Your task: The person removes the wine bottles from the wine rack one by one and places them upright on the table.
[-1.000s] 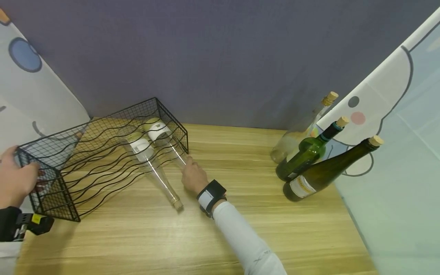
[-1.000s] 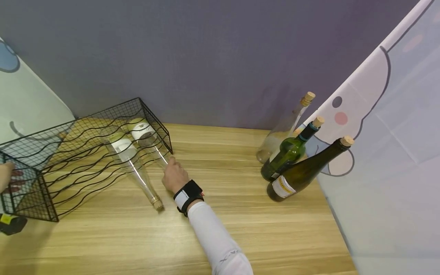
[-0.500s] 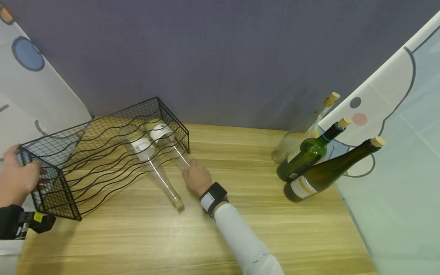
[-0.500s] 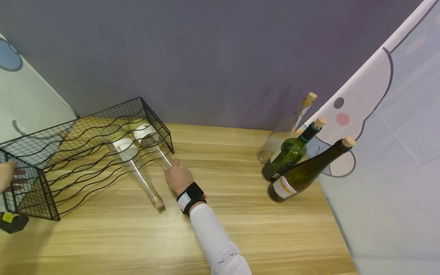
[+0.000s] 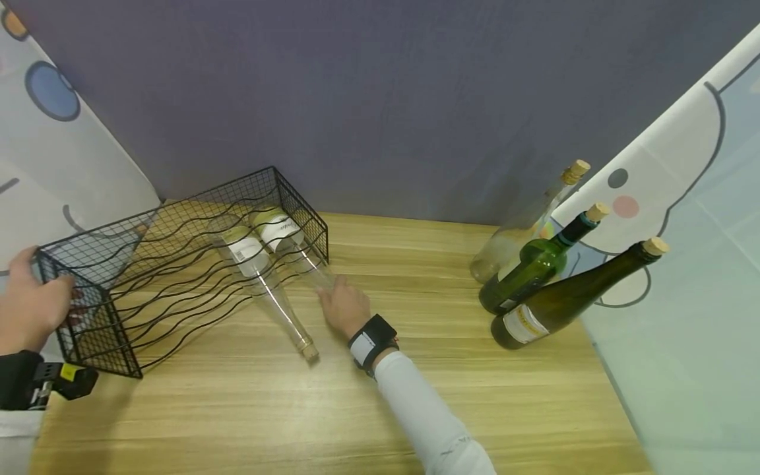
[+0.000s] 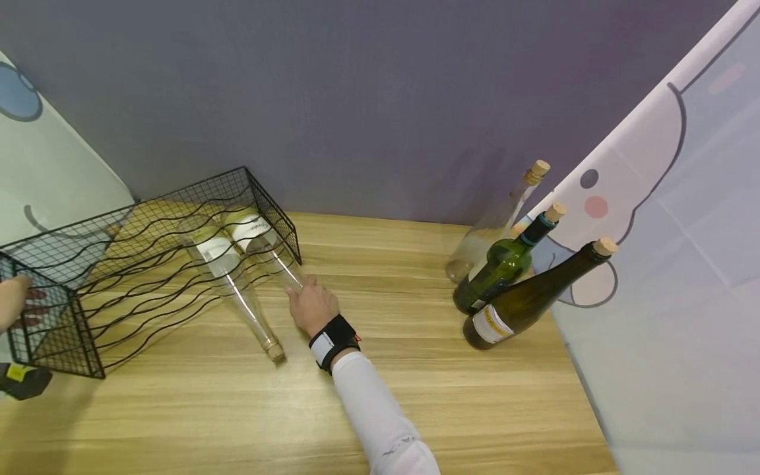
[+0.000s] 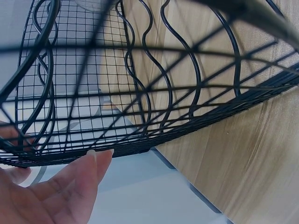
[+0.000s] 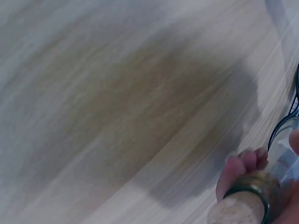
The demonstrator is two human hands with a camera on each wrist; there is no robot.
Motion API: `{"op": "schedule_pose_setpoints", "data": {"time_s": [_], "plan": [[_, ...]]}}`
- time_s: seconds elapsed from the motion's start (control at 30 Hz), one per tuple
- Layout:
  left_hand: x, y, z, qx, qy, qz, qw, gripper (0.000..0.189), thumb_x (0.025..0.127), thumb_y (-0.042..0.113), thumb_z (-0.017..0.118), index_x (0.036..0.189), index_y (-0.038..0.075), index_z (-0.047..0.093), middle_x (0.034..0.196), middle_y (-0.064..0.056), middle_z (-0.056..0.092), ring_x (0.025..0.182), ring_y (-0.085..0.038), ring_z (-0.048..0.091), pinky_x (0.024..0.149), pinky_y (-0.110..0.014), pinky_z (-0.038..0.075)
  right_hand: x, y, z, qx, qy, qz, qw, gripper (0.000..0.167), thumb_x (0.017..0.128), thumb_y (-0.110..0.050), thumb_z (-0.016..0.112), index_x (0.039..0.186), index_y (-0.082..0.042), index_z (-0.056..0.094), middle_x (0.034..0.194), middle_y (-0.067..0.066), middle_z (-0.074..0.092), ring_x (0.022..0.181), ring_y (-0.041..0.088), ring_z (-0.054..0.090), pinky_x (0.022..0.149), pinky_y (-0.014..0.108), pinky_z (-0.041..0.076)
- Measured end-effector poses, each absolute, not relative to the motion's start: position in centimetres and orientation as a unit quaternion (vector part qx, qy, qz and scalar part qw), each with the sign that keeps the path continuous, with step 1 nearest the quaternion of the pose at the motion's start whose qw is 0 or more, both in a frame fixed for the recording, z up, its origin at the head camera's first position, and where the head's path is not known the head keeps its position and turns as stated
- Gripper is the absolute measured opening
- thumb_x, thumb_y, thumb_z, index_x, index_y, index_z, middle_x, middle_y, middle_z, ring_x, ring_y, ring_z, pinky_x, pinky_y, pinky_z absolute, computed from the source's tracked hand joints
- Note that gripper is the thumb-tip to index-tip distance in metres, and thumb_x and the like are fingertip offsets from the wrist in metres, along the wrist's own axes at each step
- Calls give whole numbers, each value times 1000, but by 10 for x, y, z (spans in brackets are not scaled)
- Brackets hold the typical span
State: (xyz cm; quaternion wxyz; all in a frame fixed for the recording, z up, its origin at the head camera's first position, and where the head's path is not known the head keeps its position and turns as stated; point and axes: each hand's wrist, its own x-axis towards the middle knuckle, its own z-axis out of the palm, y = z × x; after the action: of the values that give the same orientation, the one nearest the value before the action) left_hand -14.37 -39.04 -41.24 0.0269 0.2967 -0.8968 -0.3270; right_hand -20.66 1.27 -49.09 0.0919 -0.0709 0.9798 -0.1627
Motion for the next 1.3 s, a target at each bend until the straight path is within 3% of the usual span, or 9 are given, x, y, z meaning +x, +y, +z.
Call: {"op": "schedule_pose_setpoints", "data": {"time_s": [0.23,0.27,0.47,0.6,0.77,0.93,1.1,1.2,1.3], "plan": [[-143,-391,-411,306,-898,-316,23,69,97,7,24,154,-2,-14,117,-50,37,67,-44,53,45,-40,49,-208,10,-487,-52,983,-144,99,55,101,-50,40,125,-3,52,76,9,62,69,24,63,55,32,49],[-143,-390,-411,309,-897,-316,20,69,97,7,24,154,-1,-14,121,-51,35,71,-46,52,51,-47,52,-208,10,-487,-49,983,-147,99,55,101,-50,40,126,-2,52,78,10,64,71,25,64,57,33,51],[-143,-393,-412,310,-897,-315,19,69,98,8,24,154,0,-15,122,-51,34,72,-47,52,58,-55,52,-208,12,-491,-40,982,-165,87,69,99,-59,36,129,1,54,85,16,70,80,30,69,60,35,54],[-144,-397,-417,307,-899,-313,18,70,97,8,24,154,1,-16,121,-50,34,64,-42,53,60,-56,50,-207,17,-494,-28,976,-196,87,76,97,-67,32,121,-1,60,80,13,69,70,25,66,53,31,49],[-146,-401,-421,302,-901,-311,24,70,97,8,25,155,0,-15,121,-50,34,61,-39,53,52,-46,49,-206,22,-492,-31,968,-233,86,76,96,-68,35,116,0,62,70,10,62,59,21,57,49,29,43],[-145,-399,-419,307,-900,-309,21,71,96,9,23,154,0,-15,124,-50,33,76,-49,52,72,-64,49,-203,28,-490,-43,957,-271,93,75,97,-65,37,115,3,61,65,7,57,53,19,53,45,29,42],[-144,-398,-418,307,-903,-301,17,72,95,10,23,154,-1,-15,124,-50,33,76,-51,52,70,-64,47,-198,37,-488,-48,945,-308,102,74,95,-66,38,104,2,65,78,11,64,59,20,56,49,28,43],[-145,-399,-418,313,-901,-301,12,71,96,12,23,155,0,-16,140,-50,23,95,-59,50,84,-71,45,-197,43,-489,-53,944,-308,105,74,95,-68,37,99,0,66,84,12,65,63,20,57,52,27,43],[-145,-400,-419,320,-898,-301,6,71,96,14,22,155,1,-15,151,-46,11,109,-63,40,96,-76,37,-196,49,-489,-52,944,-307,111,71,93,-70,38,94,-4,65,78,9,64,60,19,55,50,28,43]]}}
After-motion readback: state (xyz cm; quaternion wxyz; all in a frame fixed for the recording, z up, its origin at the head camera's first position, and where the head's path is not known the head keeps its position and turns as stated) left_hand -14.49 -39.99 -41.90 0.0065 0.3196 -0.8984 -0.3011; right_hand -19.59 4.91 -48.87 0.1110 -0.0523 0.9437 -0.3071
